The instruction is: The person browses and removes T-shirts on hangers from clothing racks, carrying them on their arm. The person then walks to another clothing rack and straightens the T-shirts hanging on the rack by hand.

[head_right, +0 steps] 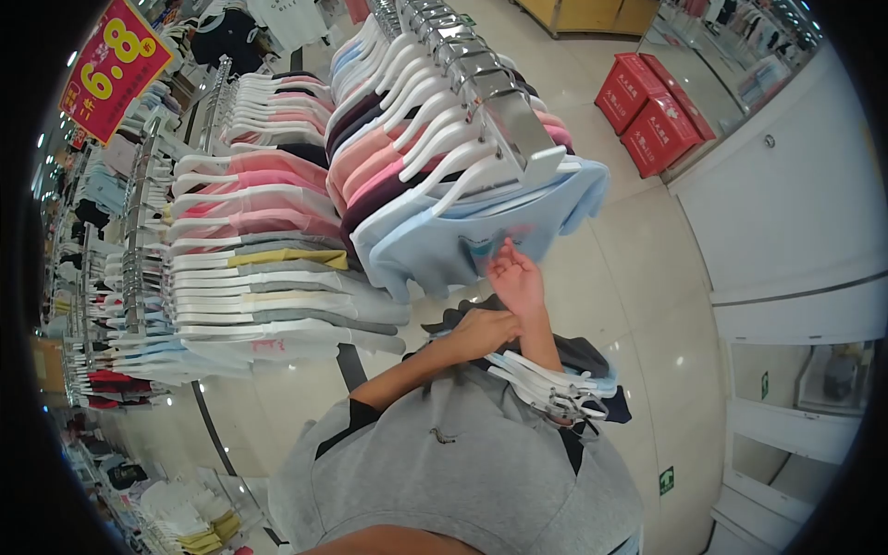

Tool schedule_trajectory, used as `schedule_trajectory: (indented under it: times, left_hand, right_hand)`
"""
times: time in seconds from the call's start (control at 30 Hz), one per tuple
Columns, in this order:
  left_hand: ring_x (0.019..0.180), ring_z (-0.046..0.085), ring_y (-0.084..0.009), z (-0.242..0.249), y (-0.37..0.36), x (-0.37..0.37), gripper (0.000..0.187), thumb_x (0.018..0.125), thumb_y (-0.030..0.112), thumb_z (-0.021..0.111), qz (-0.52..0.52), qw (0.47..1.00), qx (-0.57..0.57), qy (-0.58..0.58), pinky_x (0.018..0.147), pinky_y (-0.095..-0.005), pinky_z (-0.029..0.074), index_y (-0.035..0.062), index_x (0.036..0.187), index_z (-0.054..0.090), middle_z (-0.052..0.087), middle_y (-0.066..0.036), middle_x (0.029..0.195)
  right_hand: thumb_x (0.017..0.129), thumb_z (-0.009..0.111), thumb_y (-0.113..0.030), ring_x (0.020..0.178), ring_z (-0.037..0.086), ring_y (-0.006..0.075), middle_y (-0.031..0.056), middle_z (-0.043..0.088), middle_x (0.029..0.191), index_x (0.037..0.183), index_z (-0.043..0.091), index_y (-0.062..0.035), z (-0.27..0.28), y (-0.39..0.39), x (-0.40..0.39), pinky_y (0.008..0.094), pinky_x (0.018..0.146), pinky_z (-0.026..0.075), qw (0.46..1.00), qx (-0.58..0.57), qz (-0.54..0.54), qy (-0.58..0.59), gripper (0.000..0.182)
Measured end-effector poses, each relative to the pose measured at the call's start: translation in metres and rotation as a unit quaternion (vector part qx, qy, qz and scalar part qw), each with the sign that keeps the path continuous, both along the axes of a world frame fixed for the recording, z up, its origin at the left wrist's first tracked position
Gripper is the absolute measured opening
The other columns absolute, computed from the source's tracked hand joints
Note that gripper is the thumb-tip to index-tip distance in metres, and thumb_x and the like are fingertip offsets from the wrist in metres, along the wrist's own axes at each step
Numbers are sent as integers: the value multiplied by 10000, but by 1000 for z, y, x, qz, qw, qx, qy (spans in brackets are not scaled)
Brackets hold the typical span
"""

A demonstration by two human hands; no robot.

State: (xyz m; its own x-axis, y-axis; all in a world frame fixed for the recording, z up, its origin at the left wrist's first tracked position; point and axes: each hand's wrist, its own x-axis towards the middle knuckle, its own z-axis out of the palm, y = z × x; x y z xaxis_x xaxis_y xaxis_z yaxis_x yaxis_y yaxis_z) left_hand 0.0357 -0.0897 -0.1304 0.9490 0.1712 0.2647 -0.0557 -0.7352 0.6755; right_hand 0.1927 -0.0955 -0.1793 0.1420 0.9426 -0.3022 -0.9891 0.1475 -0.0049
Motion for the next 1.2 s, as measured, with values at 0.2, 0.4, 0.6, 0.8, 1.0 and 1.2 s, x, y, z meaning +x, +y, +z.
schedule_trajectory:
  times: [0.2,0.4,0.6,0.8,1.0,1.2]
  left_hand:
    - [868,615,-233,-3,-21,-7,282,895,388,589,-67,994,82,-18,673,-391,501,108,863,586,583,-38,913]
    - [867,597,-251,9,-28,12,240,936,343,558,10,998,24,54,683,-392,504,110,912,609,557,-50,885]
    - [819,609,-311,31,-2,22,213,924,288,583,259,965,33,7,640,-426,494,77,912,607,580,-84,908]
    - [781,608,-345,101,16,32,178,929,231,583,363,921,80,-120,637,-416,478,57,915,614,587,-113,884]
    - [741,602,-350,144,46,26,191,941,242,575,424,875,128,-197,614,-432,465,61,899,621,586,-104,842]
    - [753,600,-343,115,59,8,265,979,286,520,461,856,142,-184,647,-418,459,63,888,631,592,-107,842]
  right_hand:
    - [929,501,-89,851,600,184,61,661,953,1117,602,-47,9,-16,11,367,851,462,999,18,-38,-27,217]
    - [938,508,-102,869,602,182,63,660,928,1126,599,-38,24,-32,30,350,856,455,998,2,-10,-69,219]
    - [967,465,-110,1226,495,317,160,549,1277,1251,517,31,46,-69,35,470,1099,369,995,100,-26,-7,321]
    - [956,490,-169,1216,525,327,173,574,1286,1312,510,6,55,-91,37,461,1095,372,976,189,79,-71,396]
    - [941,501,-169,1015,551,265,112,609,1141,1271,536,-20,63,-100,44,424,993,429,976,168,106,-90,364]
    - [939,504,-182,991,531,231,82,592,1120,1264,544,-33,55,-107,57,396,978,427,978,157,102,-93,360]
